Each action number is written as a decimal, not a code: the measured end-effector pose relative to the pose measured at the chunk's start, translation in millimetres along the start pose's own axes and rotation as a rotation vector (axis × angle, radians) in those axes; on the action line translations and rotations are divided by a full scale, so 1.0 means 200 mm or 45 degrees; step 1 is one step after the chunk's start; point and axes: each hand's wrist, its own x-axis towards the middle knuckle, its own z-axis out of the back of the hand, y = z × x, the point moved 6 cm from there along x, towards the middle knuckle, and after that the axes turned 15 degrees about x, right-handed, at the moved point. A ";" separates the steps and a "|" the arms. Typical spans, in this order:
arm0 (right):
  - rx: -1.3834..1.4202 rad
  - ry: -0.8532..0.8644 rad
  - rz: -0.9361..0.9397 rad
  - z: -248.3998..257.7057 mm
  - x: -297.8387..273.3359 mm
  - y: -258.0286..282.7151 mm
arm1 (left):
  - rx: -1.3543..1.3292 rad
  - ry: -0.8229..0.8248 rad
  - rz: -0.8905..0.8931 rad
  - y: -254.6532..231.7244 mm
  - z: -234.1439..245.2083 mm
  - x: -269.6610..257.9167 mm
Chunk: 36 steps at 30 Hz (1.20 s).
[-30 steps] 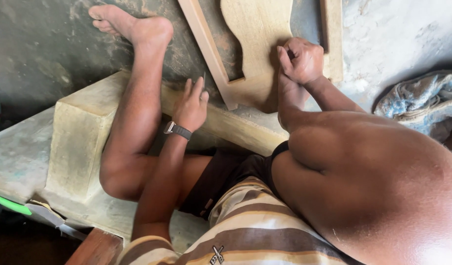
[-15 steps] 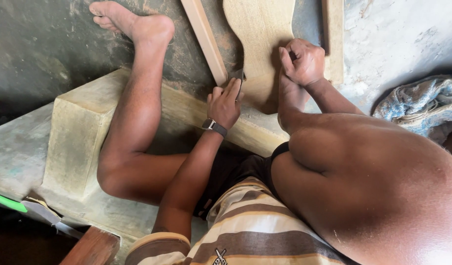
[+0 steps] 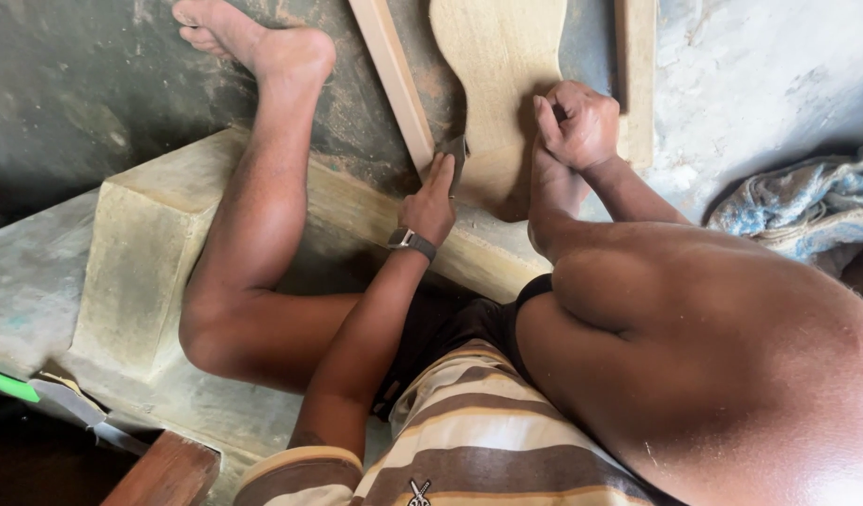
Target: The person sands a decorative wooden frame by hand using a piece of sandpaper.
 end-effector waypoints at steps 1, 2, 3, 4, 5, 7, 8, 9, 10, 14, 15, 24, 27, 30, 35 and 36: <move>-0.001 0.000 -0.007 0.00 0.00 0.00 | -0.021 0.000 -0.007 0.00 0.01 0.03; -0.002 0.000 -0.014 0.00 -0.01 0.00 | -0.041 0.001 -0.014 0.00 0.01 0.07; -0.003 0.008 -0.025 0.00 -0.02 0.00 | -0.046 0.013 -0.014 -0.01 0.00 0.07; 0.004 0.007 -0.023 -0.01 -0.02 0.00 | -0.076 -0.005 0.011 -0.01 -0.01 0.08; 0.012 0.005 -0.005 -0.01 0.00 -0.01 | -0.110 -0.038 0.043 -0.01 0.00 0.10; 0.012 0.015 -0.002 0.01 -0.01 0.02 | -0.054 -0.054 -0.002 -0.01 -0.01 0.01; 0.012 0.015 -0.005 0.01 0.00 0.02 | 0.011 -0.069 -0.051 -0.01 0.00 -0.01; 0.011 0.013 -0.006 0.01 0.00 0.01 | 0.013 -0.069 -0.053 0.00 0.01 0.02; -0.004 0.004 -0.006 0.00 0.00 0.00 | 0.026 -0.042 -0.059 0.00 0.01 0.05; -0.003 -0.008 -0.002 -0.01 -0.02 -0.01 | -0.134 -0.100 0.005 -0.04 0.00 0.09; -0.003 -0.005 -0.001 0.00 -0.03 0.00 | -0.138 -0.100 0.007 -0.05 0.02 0.05; 0.015 -0.012 -0.009 0.01 -0.03 0.00 | -0.257 -0.049 0.110 -0.06 0.04 0.05; 0.023 -0.015 0.004 0.01 0.00 0.01 | -0.188 0.050 0.072 -0.06 0.11 -0.01; -0.002 -0.013 0.010 -0.01 0.00 0.00 | -0.221 0.037 0.059 -0.07 0.11 0.04; 0.035 -0.012 -0.015 0.00 -0.01 0.00 | -0.228 0.010 0.086 -0.07 0.06 -0.02; 0.034 -0.017 -0.014 0.00 0.01 -0.01 | -0.225 0.007 0.083 -0.07 0.07 0.01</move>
